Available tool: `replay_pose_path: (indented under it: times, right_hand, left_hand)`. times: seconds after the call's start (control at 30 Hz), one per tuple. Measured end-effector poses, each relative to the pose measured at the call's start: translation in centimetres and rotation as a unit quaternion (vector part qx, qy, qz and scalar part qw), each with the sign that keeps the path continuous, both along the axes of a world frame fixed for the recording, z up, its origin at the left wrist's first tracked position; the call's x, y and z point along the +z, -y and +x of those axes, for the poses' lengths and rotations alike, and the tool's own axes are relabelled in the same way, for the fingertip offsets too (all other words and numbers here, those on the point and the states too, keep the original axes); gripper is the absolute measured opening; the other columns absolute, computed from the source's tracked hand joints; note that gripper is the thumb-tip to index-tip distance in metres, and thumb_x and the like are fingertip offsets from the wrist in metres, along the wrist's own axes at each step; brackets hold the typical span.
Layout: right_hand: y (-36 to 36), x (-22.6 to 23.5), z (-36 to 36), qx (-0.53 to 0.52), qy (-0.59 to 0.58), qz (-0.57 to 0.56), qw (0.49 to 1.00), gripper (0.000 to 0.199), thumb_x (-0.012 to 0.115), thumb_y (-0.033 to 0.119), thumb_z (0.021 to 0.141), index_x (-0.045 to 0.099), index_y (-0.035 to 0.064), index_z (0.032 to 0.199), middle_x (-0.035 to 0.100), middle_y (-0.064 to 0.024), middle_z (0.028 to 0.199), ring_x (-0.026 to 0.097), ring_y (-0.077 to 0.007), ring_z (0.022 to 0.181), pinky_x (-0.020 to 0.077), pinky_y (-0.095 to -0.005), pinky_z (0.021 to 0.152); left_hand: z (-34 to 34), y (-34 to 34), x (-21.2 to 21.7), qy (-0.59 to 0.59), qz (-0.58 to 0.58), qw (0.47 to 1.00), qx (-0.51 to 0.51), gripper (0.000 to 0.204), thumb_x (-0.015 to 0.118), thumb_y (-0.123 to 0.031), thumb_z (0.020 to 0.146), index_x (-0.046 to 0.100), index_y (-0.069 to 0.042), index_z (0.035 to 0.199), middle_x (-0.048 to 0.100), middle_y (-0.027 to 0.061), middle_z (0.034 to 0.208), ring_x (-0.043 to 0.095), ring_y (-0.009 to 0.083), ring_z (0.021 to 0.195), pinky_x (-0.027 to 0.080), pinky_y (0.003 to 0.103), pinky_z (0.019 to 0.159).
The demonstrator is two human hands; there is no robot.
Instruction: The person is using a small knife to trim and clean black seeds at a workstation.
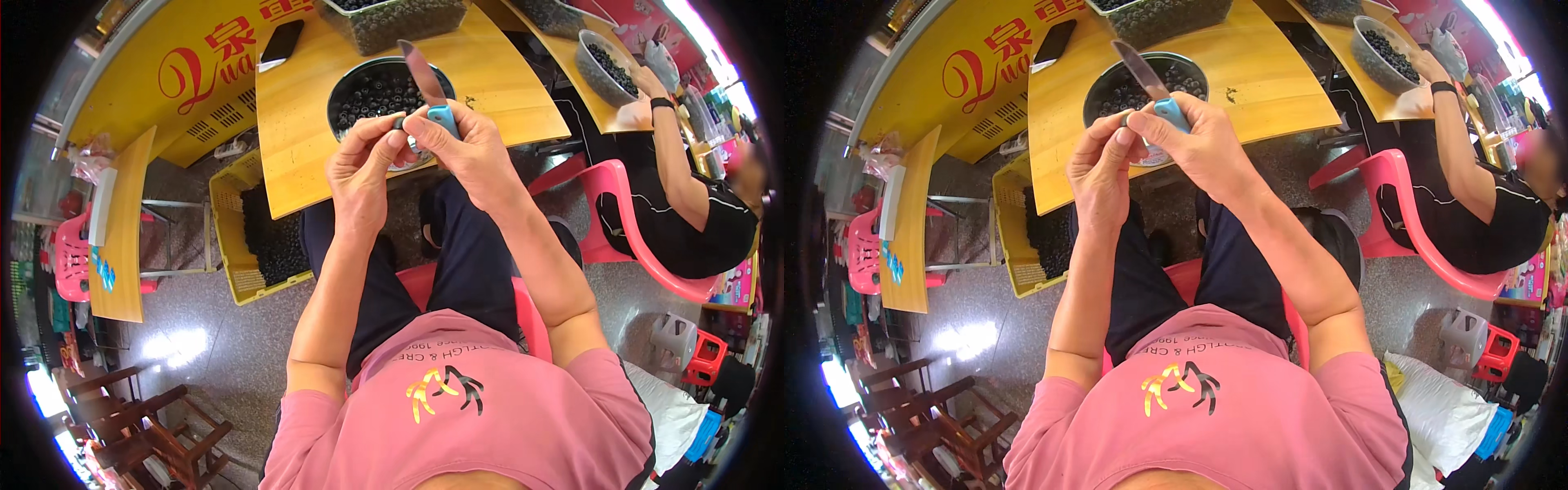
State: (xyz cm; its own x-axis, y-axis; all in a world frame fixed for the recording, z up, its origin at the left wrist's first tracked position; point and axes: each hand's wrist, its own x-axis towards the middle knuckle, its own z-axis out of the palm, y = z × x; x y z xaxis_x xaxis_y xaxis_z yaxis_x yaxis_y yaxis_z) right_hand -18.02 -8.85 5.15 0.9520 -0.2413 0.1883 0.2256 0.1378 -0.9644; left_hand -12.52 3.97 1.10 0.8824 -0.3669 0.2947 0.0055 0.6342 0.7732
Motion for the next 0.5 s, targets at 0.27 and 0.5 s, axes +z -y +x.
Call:
replay_pose_path:
  times: [0.27, 0.5]
  right_hand:
    - [0.3, -0.2, -0.1, 0.033, -0.085, 0.088, 0.992, 0.014, 0.066, 0.022, 0.091, 0.065, 0.0075, 0.091, 0.059, 0.0034, 0.072, 0.042, -0.0013, 0.054, 0.0314, -0.0170, 0.048]
    - [3.2, -1.2, -0.7, -0.039, -0.080, 0.038, 0.995, 0.020, 0.064, 0.022, 0.093, 0.065, 0.0029, 0.092, 0.058, 0.0015, 0.076, 0.040, -0.0004, 0.055, 0.0296, -0.0166, 0.047]
  left_hand:
    - [0.2, -1.6, 0.4, 0.067, 0.028, 0.997, 0.000, 0.016, 0.063, 0.004, 0.088, 0.064, 0.002, 0.104, 0.061, 0.0058, 0.097, 0.061, 0.0119, 0.079, 0.051, 0.023, 0.072]
    - [6.2, -10.2, 0.7, 0.133, 0.264, 0.873, 0.388, 0.010, 0.066, -0.003, 0.088, 0.065, -0.003, 0.098, 0.063, 0.0024, 0.090, 0.058, 0.0088, 0.076, 0.049, 0.021, 0.070]
